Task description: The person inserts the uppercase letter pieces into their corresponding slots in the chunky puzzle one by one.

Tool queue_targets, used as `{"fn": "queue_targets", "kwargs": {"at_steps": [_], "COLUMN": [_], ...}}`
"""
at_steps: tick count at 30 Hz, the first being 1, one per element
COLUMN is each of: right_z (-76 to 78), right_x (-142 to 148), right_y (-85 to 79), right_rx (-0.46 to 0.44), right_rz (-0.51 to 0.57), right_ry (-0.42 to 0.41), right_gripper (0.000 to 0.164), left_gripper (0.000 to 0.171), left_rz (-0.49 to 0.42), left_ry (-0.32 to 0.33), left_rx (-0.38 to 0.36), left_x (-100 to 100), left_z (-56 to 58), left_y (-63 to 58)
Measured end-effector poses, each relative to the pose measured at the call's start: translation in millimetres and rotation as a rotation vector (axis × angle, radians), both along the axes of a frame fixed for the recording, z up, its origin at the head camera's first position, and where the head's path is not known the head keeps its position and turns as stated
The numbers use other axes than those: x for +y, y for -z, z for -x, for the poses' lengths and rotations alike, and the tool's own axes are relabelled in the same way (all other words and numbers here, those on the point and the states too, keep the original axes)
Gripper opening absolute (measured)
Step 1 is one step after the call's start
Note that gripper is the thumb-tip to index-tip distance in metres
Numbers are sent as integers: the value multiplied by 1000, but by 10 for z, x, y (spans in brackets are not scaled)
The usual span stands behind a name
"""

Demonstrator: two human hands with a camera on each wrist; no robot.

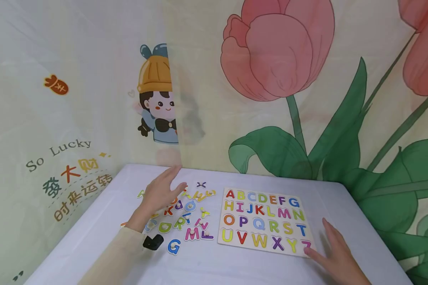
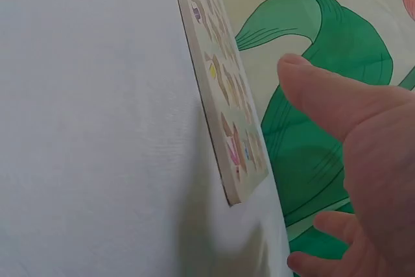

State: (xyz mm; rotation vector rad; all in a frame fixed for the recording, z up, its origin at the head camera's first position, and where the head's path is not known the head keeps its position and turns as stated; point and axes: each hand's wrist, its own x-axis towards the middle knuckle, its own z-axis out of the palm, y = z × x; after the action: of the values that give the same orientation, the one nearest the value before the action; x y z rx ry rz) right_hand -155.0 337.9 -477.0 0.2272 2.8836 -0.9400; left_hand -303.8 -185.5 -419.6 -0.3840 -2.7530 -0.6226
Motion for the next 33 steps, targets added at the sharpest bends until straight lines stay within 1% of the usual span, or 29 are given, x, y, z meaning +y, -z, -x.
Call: {"fn": "queue_targets", "kwargs": {"at_steps": [5, 10, 17, 21, 26, 29, 33], "right_z": [-7, -12, -21, -32, -42, -45, -45], "right_x": [-28, -30, -32, -26, -9, -9, -31], "right_y": [71, 124, 234, 285, 316, 331, 348], "right_rx": [-12, -9, -11, 3, 14, 25, 48], "right_rz": [20, 14, -57, -116, -174, -195, -217], "right_ry": [-7, -29, -29, -26, -13, -3, -4], "right_gripper": [136, 133, 132, 129, 124, 121, 116], "left_gripper": [71, 66, 60, 56, 48, 44, 40], "left_rz": [-107, -160, -266, -328, -391, -407, -442], "left_ry": [-12, -52, -59, -69, -91, -117, -171], "left_rx": [-42, -79, -122, -144, -174, -200, -237], "left_x": [71, 144, 303, 418, 550, 603, 644], "left_z": [25, 75, 162, 246, 381, 464, 563], "left_y": [63, 133, 187, 233, 299, 350, 428]}}
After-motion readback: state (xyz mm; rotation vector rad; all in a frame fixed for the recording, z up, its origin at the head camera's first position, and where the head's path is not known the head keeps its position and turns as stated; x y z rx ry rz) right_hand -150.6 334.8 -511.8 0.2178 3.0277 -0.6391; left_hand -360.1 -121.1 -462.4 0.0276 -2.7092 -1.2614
